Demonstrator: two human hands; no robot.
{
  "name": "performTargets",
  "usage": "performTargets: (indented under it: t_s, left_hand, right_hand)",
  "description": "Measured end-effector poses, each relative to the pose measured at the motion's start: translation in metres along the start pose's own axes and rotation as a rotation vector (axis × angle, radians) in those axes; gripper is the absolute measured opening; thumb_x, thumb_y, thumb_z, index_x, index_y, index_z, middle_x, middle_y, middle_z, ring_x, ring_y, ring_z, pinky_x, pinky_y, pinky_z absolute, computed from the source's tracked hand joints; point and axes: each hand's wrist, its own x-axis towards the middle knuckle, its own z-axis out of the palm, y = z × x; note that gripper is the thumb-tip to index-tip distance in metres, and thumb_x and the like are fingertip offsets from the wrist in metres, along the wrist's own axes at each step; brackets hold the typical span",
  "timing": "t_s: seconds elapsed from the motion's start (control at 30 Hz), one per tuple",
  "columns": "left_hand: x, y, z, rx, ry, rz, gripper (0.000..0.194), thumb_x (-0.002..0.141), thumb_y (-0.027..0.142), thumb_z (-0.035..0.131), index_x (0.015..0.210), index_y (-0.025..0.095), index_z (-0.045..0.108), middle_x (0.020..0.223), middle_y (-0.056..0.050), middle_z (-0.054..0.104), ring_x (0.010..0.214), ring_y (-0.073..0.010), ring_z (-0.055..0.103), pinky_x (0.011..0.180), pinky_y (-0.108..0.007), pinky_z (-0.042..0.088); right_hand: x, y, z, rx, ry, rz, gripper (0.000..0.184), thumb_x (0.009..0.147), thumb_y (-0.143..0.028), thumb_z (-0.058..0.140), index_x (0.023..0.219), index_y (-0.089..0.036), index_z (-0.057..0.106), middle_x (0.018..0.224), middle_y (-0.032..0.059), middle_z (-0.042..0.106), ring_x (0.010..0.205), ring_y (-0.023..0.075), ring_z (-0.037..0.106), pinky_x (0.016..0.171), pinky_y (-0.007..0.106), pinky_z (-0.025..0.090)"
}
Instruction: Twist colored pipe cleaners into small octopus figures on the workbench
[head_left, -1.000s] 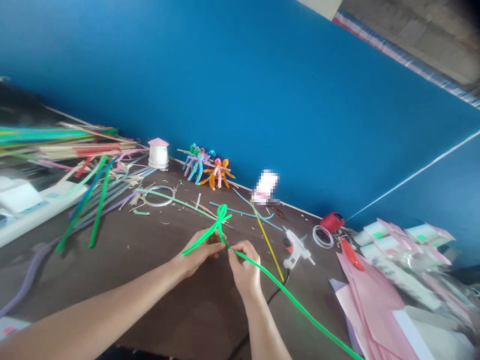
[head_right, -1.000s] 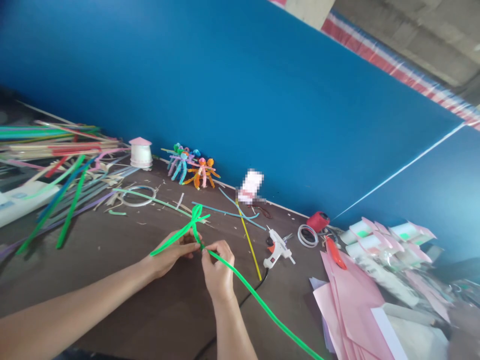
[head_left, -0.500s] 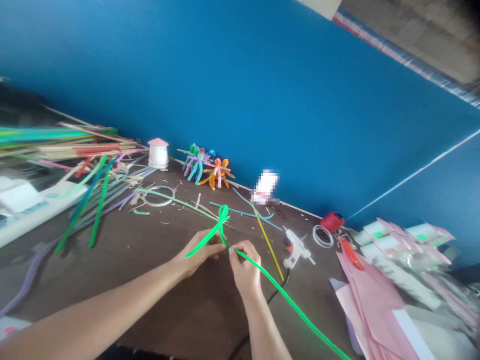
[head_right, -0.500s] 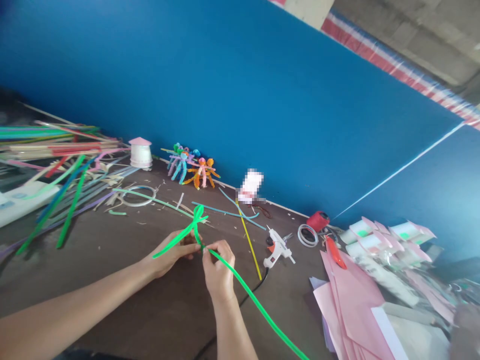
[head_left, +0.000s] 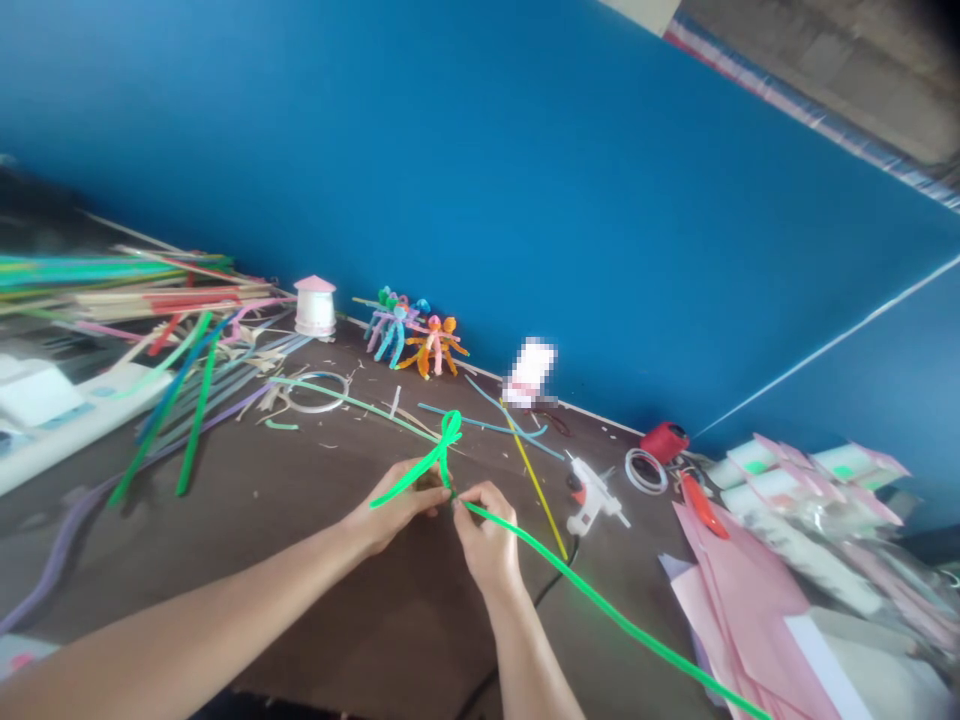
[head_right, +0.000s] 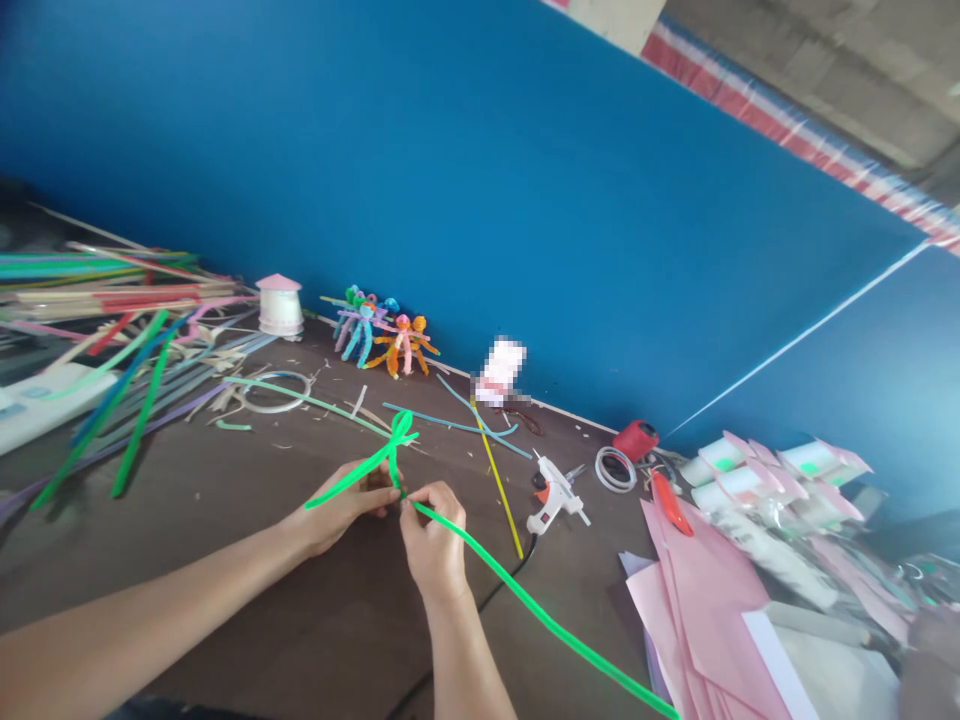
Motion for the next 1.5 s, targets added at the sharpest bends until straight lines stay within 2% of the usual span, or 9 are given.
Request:
performTargets:
  t_s: [0.4, 0.63, 0.77, 0.83, 0.93, 1.13, 1.27, 1.4, 1.5]
  left_hand:
    - [0.004, -0.003, 0.002, -0.049, 0.006, -0.002, 0.018, 0.059, 0.023, 0.066, 0.067, 0.016, 0.052, 0.061, 0.004, 0.050, 0.058, -0.0092, 0.048, 0.056, -0.022, 0.040]
    - [0.006, 0.000, 0.001, -0.076, 0.036, -0.008, 0.020, 0.058, 0.024, 0.066, 0.065, 0.015, 0.049, 0.056, 0.005, 0.048, 0.051, -0.0073, 0.047, 0.053, -0.022, 0.038]
    - [0.008, -0.002, 0.000, -0.117, 0.090, -0.014, 0.026, 0.055, 0.027, 0.069, 0.066, 0.014, 0.049, 0.056, 0.005, 0.049, 0.051, -0.0074, 0.049, 0.052, -0.022, 0.039]
    - [0.008, -0.002, -0.001, -0.143, 0.111, -0.029, 0.028, 0.054, 0.028, 0.070, 0.067, 0.014, 0.050, 0.057, 0.005, 0.050, 0.052, -0.0076, 0.050, 0.054, -0.023, 0.040]
    - [0.008, -0.002, -0.002, -0.166, 0.128, -0.067, 0.029, 0.053, 0.028, 0.071, 0.068, 0.014, 0.050, 0.056, 0.005, 0.049, 0.051, -0.0073, 0.050, 0.054, -0.023, 0.041]
    - [0.010, 0.004, -0.010, -0.205, 0.159, -0.132, 0.027, 0.051, 0.026, 0.073, 0.062, 0.014, 0.051, 0.053, 0.005, 0.051, 0.050, -0.0070, 0.051, 0.053, -0.021, 0.041]
    - [0.011, 0.006, -0.012, -0.245, 0.172, -0.172, 0.027, 0.050, 0.023, 0.074, 0.061, 0.014, 0.051, 0.053, 0.004, 0.053, 0.049, -0.0065, 0.051, 0.053, -0.020, 0.041]
    - [0.011, 0.005, -0.012, -0.272, 0.185, -0.172, 0.027, 0.050, 0.022, 0.073, 0.061, 0.014, 0.050, 0.051, 0.005, 0.053, 0.048, -0.0062, 0.051, 0.053, -0.020, 0.041]
    - [0.011, 0.005, -0.012, -0.255, 0.203, -0.155, 0.027, 0.051, 0.023, 0.073, 0.061, 0.014, 0.050, 0.051, 0.005, 0.053, 0.048, -0.0065, 0.051, 0.053, -0.020, 0.040]
  right_hand:
    - [0.001, -0.006, -0.001, -0.001, -0.049, 0.051, 0.007, 0.071, -0.016, 0.052, 0.070, -0.019, 0.058, 0.069, 0.0008, 0.059, 0.065, 0.0141, 0.055, 0.063, 0.024, 0.044]
    - [0.002, -0.002, -0.005, 0.234, -0.094, 0.242, 0.014, 0.069, -0.028, 0.058, 0.078, -0.016, 0.058, 0.068, 0.0007, 0.060, 0.062, 0.0140, 0.055, 0.057, 0.023, 0.045]
    - [0.006, 0.003, -0.017, 0.359, -0.183, 0.316, 0.022, 0.067, -0.026, 0.058, 0.087, -0.016, 0.057, 0.075, 0.0020, 0.061, 0.065, 0.0149, 0.057, 0.055, 0.024, 0.046]
    - [0.009, 0.003, -0.031, 0.276, -0.184, 0.308, 0.023, 0.067, -0.024, 0.056, 0.089, -0.016, 0.058, 0.076, 0.0029, 0.062, 0.069, 0.0164, 0.059, 0.058, 0.026, 0.047]
    - [0.012, 0.007, -0.060, -0.046, -0.097, 0.295, 0.022, 0.068, -0.026, 0.054, 0.088, -0.017, 0.058, 0.077, 0.0046, 0.063, 0.072, 0.0186, 0.060, 0.066, 0.029, 0.046]
    - [0.003, 0.041, -0.125, -0.787, 0.061, 0.665, 0.033, 0.071, -0.049, 0.047, 0.084, -0.020, 0.056, 0.081, 0.0096, 0.065, 0.080, 0.0280, 0.061, 0.067, 0.037, 0.043]
    - [-0.002, 0.058, -0.138, -0.810, -0.017, 0.863, 0.050, 0.067, -0.064, 0.041, 0.081, -0.019, 0.058, 0.083, 0.0136, 0.066, 0.081, 0.0316, 0.061, 0.067, 0.038, 0.043]
    - [0.007, 0.061, -0.134, -0.725, -0.073, 0.843, 0.050, 0.069, -0.064, 0.037, 0.071, -0.020, 0.061, 0.080, 0.0126, 0.066, 0.080, 0.0298, 0.062, 0.065, 0.037, 0.043]
    - [0.017, 0.062, -0.132, -0.690, -0.038, 0.866, 0.046, 0.067, -0.061, 0.041, 0.064, -0.019, 0.059, 0.068, 0.0121, 0.065, 0.074, 0.0294, 0.063, 0.062, 0.036, 0.043]
